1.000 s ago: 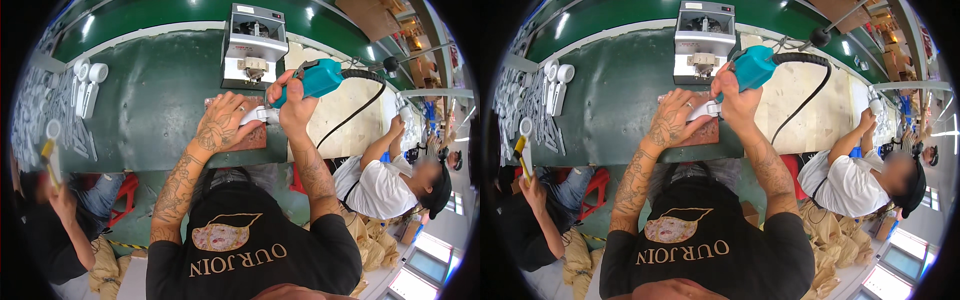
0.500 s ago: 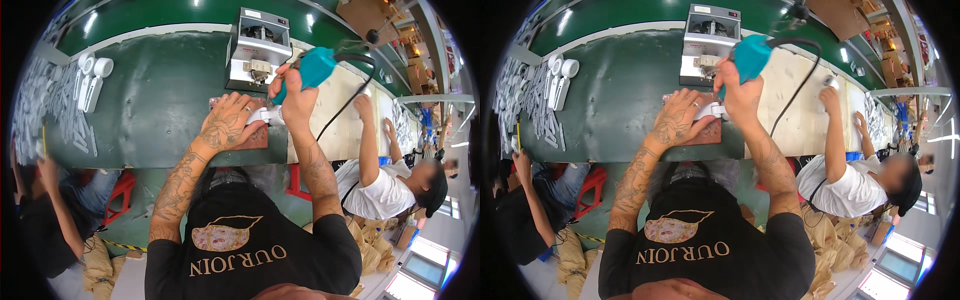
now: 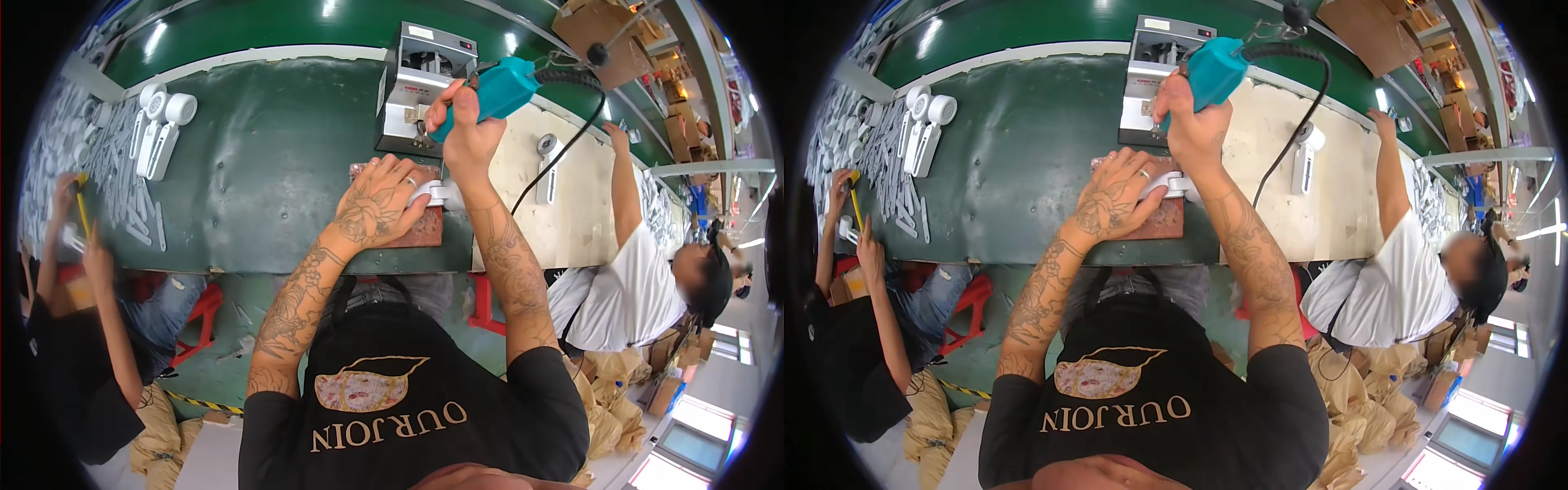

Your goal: Assemble the plastic housing of hair dryers using an electric screwdriver at a factory workstation.

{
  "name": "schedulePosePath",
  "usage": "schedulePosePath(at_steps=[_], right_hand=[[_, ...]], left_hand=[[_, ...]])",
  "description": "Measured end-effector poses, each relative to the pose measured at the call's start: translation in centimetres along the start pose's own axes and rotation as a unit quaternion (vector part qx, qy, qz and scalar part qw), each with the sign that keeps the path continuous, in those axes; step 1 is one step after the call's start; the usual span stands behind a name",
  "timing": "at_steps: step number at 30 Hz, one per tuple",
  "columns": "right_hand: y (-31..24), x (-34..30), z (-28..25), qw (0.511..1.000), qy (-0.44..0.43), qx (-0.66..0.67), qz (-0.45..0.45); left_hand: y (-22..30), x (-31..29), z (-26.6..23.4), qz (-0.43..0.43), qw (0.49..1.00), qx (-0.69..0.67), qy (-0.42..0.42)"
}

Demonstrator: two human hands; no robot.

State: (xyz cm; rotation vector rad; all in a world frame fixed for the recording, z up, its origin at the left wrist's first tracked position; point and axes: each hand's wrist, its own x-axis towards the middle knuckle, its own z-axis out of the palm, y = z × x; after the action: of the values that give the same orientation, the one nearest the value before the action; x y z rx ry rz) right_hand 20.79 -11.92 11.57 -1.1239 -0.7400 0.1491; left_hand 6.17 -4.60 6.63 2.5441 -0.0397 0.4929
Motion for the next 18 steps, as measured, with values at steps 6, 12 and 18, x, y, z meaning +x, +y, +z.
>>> schedulePosePath(at_steps=[6, 12, 18], right_hand=[[-3.7, -3.2, -1.4, 0.997, 0.047, -0.023, 0.056], [-4.3, -5.7, -3.3, 0.998, -0.005, 0.007, 0.066], [-4.2, -6.4, -3.6, 0.996, -0.005, -0.033, 0.088]], left_hand=[[0.2, 0.5, -0.5, 0.003, 1.000, -0.013, -0.006], [-0.1, 0.4, -0.4, 0.008, 1.000, -0.021, -0.004], [0.2, 0.3, -0.4, 0.007, 1.000, -0.020, -0.009]])
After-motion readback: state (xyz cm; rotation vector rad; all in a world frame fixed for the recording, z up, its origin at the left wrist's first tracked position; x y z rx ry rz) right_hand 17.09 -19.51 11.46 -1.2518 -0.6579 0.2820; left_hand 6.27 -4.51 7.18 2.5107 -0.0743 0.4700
